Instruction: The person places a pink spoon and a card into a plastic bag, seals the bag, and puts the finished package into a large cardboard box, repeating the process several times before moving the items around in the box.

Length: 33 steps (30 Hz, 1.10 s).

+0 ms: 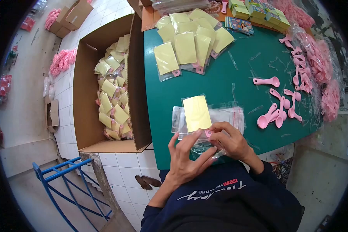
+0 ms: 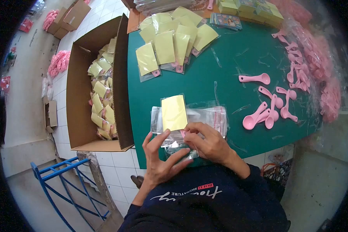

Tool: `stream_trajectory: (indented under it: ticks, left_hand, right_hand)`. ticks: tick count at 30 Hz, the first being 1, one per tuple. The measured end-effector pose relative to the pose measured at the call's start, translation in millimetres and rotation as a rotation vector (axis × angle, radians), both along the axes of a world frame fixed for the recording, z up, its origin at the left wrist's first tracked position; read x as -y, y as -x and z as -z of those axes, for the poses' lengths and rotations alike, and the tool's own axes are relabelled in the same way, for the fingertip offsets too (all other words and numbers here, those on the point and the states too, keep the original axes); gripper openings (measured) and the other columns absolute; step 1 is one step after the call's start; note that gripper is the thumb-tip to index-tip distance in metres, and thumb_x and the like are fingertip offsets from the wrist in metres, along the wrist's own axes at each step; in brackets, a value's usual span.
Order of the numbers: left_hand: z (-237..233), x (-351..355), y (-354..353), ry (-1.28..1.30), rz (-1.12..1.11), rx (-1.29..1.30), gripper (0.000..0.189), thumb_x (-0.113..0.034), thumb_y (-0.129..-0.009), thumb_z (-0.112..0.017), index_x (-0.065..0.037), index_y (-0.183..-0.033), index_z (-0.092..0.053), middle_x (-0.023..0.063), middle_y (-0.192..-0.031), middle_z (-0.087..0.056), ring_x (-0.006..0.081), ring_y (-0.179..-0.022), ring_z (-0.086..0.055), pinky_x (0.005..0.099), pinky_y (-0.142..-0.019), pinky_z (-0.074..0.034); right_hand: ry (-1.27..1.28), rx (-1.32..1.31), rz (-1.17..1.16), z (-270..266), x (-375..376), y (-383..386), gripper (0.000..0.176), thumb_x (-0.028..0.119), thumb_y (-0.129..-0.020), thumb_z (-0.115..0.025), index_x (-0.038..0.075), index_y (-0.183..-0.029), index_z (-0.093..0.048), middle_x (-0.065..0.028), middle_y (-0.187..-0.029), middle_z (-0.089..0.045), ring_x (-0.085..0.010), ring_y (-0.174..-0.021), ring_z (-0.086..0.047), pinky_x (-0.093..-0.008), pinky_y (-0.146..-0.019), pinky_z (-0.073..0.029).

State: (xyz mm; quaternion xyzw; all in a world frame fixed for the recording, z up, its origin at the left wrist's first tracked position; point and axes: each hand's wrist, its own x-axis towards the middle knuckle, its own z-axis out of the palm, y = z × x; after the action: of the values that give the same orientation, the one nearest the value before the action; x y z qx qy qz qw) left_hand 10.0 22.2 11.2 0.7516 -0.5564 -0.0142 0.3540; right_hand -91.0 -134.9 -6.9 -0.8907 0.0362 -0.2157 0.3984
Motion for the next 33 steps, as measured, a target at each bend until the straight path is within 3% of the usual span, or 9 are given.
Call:
stream_trajectory:
  ticks: [6,9,12,15,19,22,26,28,33]
  left_hand:
    - [17.0,4.4,-4.4,0.173,0.034,0.067,0.024,-0.021,-0.060,-0.081,-0.026,-0.081,-0.071,0.0046,-0.114,-0.052,0.0235,-0.106,-0.052,0.0512,-0.100,-0.030]
    - [24.2,-0.8,-5.7,0.233,0.034,-0.003,0.032,-0.019,-0.060,-0.078,-0.026,-0.090,-0.067,0.0052,-0.121,-0.051,0.0224,-0.109,-0.050,0.0505,-0.100,-0.028]
    - [23.9,-1.8,-10.8,0.287,0.063,-0.163,0.031,-0.016,-0.059,-0.079,-0.021,-0.086,-0.067,0.0082,-0.123,-0.050,0.0249,-0.110,-0.050,0.0523,-0.098,-0.031]
    - [34.6,-6.2,-26.5,0.148,-0.050,-0.202,0.029,-0.014,-0.059,-0.080,-0.016,-0.084,-0.065,0.0114,-0.124,-0.049,0.0275,-0.111,-0.050,0.0525,-0.095,-0.035]
    - [32.0,-11.9,-29.0,0.049,-0.040,-0.238,0.025,-0.007,-0.063,-0.078,-0.009,-0.083,-0.064,0.0128,-0.125,-0.047,0.0278,-0.105,-0.053,0.0395,-0.088,-0.045]
    - [23.7,-5.6,-19.5,-0.021,-0.117,-0.508,0.022,-0.003,-0.065,-0.076,-0.005,-0.082,-0.063,0.0131,-0.122,-0.048,0.0259,-0.101,-0.055,0.0334,-0.079,-0.050]
    - [12.4,-0.3,-12.9,-0.059,-0.137,-0.604,0.016,0.000,-0.071,-0.071,-0.002,-0.084,-0.062,0.0119,-0.114,-0.050,0.0218,-0.093,-0.058,0.0299,-0.069,-0.054]
    - [10.8,0.6,-10.5,-0.094,-0.155,-0.685,0.014,0.002,-0.073,-0.069,-0.001,-0.084,-0.061,0.0122,-0.107,-0.054,0.0180,-0.087,-0.060,0.0270,-0.072,-0.051]
    - [21.3,1.9,-8.8,-0.072,-0.233,-0.903,0.010,0.001,-0.078,-0.067,0.001,-0.084,-0.059,0.0078,-0.089,-0.059,0.0115,-0.073,-0.060,0.0221,-0.068,-0.050]
  right_hand:
    - [-0.032,0.021,0.111,2.3,-5.1,-2.0,0.031,-0.002,-0.070,-0.068,0.002,-0.098,-0.057,-0.0128,-0.099,-0.055,-0.0262,-0.086,-0.060,-0.0320,-0.073,-0.051]
    - [-0.049,0.045,0.079,4.0,-5.3,-2.1,0.029,-0.003,-0.069,-0.069,0.002,-0.096,-0.058,-0.0132,-0.099,-0.054,-0.0256,-0.086,-0.060,-0.0318,-0.073,-0.051]
    - [-0.041,0.062,0.032,3.8,-0.3,-1.6,0.026,-0.003,-0.069,-0.070,0.002,-0.092,-0.059,-0.0127,-0.101,-0.053,-0.0239,-0.085,-0.060,-0.0314,-0.072,-0.051]
    - [-0.111,0.023,0.011,6.4,5.9,4.8,0.023,-0.003,-0.069,-0.070,0.003,-0.089,-0.060,-0.0112,-0.103,-0.052,-0.0216,-0.087,-0.059,-0.0305,-0.071,-0.051]
    - [-0.294,-0.052,-0.004,2.3,11.2,10.9,0.018,-0.003,-0.071,-0.068,0.002,-0.086,-0.059,-0.0095,-0.106,-0.049,-0.0187,-0.091,-0.058,-0.0284,-0.071,-0.051]
    - [-0.582,-0.259,0.057,-3.6,12.3,15.5,0.014,-0.003,-0.075,-0.067,0.002,-0.085,-0.059,-0.0087,-0.108,-0.047,-0.0146,-0.096,-0.055,-0.0255,-0.070,-0.050]
    - [-0.946,-0.202,0.156,2.7,1.0,14.9,0.007,-0.001,-0.082,-0.062,-0.001,-0.087,-0.058,-0.0065,-0.100,-0.051,-0.0101,-0.088,-0.056,-0.0231,-0.069,-0.051]
    - [-1.047,-0.210,0.200,5.4,-1.3,14.6,0.005,0.000,-0.085,-0.059,-0.002,-0.089,-0.056,-0.0062,-0.094,-0.055,-0.0089,-0.081,-0.058,-0.0222,-0.068,-0.051]
    - [-0.993,-0.232,0.343,4.4,-6.6,8.2,0.007,0.000,-0.086,-0.058,-0.004,-0.090,-0.053,-0.0076,-0.081,-0.060,-0.0104,-0.068,-0.061,-0.0214,-0.062,-0.052]
